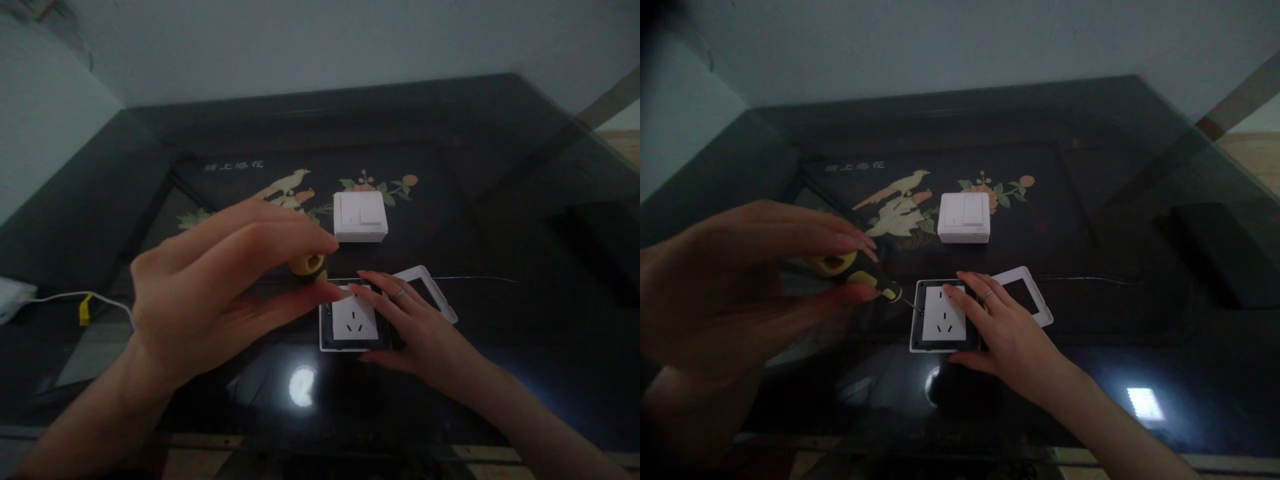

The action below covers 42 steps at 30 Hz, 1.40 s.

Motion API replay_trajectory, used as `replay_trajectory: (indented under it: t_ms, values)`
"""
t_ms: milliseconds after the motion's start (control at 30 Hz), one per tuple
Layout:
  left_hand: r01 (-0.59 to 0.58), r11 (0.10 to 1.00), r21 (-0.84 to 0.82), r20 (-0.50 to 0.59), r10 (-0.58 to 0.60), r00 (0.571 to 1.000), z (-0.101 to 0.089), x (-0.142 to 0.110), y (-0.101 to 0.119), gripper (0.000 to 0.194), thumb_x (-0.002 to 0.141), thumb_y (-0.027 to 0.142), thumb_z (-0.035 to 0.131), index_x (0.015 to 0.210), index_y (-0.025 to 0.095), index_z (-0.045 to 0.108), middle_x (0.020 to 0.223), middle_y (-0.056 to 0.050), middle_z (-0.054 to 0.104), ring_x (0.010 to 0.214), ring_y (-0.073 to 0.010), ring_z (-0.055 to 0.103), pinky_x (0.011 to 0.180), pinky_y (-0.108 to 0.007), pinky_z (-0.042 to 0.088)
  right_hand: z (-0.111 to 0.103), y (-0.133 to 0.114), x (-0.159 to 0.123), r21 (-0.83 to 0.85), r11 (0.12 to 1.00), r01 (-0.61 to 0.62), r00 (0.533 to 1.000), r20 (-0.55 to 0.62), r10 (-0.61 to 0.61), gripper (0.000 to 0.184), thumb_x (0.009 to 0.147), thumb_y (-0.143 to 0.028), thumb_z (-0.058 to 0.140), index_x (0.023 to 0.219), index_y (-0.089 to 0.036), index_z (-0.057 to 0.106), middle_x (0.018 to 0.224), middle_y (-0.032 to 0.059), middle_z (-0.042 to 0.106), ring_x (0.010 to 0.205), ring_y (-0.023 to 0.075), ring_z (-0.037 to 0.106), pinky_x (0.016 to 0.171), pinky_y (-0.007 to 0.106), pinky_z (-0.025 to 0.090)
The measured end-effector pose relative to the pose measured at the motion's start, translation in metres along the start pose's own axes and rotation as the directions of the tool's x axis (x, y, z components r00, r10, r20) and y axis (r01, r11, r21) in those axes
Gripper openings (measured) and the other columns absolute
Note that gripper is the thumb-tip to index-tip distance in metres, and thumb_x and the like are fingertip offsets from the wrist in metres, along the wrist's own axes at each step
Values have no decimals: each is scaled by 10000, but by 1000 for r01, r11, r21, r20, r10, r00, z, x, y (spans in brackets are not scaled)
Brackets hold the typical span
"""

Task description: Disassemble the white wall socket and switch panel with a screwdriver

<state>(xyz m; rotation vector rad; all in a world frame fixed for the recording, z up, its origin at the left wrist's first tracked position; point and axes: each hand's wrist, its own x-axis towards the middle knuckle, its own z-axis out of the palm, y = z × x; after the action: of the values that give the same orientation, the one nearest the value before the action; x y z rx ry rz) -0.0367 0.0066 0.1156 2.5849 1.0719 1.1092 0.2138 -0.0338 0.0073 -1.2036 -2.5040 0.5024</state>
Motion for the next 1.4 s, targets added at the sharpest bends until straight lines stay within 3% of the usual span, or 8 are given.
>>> replay_trajectory:
  t_ms: [133,233,500,700,900,1000,1133,1400]
  values:
    - [0,999,-37,145,5,989,-8,5,2,328,957,320,595,1270,221,613,1239,18,681,1093,-144,651,1022,-253,513,0,0,0,5,1000,-6,1000,9,6,830,727,-298,810,1441,-174,406,1498,180,441,1367,346,440,1051,570,483]
    - [-39,996,-78,245,57,968,-15,7,-1,468,933,162,585,1392,225,522,1341,15,649,1090,-148,677,1064,-263,498,0,1,-1,3,1000,-9,1000,6,9,829,736,-301,801,1450,-183,397,1507,177,433,1377,347,432,1058,572,476]
    - [-11,986,-164,-3,11,1000,1,5,-2,347,757,216,824,1065,298,686,1020,61,741,906,-166,703,858,-269,608,0,1,0,0,1000,-9,1000,12,9,822,750,-333,787,1455,-191,390,1500,174,445,1370,344,443,1047,575,487]
    - [89,980,-180,199,-53,979,-10,6,3,420,897,103,617,1259,315,607,1263,69,691,1126,-198,683,975,-312,576,0,1,-1,-7,1000,9,1000,-9,-9,829,733,-316,802,1445,-167,404,1489,188,450,1359,352,448,1038,573,493]
    - [8,995,-104,5,-8,1000,-2,3,1,199,876,352,714,1052,262,705,1011,49,718,912,-128,666,858,-248,575,0,1,0,0,1000,-1,1000,3,1,814,737,-317,797,1439,-159,418,1488,188,453,1359,345,449,1040,569,491]
    - [25,995,-94,79,-18,997,-4,3,2,309,923,392,640,1194,246,661,1121,15,700,981,-156,663,908,-275,562,0,0,0,-1,1000,3,1000,7,-3,820,737,-307,799,1444,-166,407,1488,180,454,1364,341,444,1043,563,492]
    - [102,993,-56,205,-88,975,-13,2,3,419,932,265,606,1339,351,563,1263,76,677,1029,-167,693,891,-275,585,1,1,-1,-14,1000,10,1000,-4,-10,856,716,-304,818,1448,-170,393,1490,185,445,1359,353,443,1035,570,495]
    - [113,990,-81,101,-105,989,-8,1,3,265,855,338,726,1117,311,688,1058,53,743,967,-184,726,823,-292,614,2,1,-2,-7,1000,8,1000,-14,-8,858,709,-302,826,1443,-174,399,1487,179,450,1359,342,445,1043,553,493]
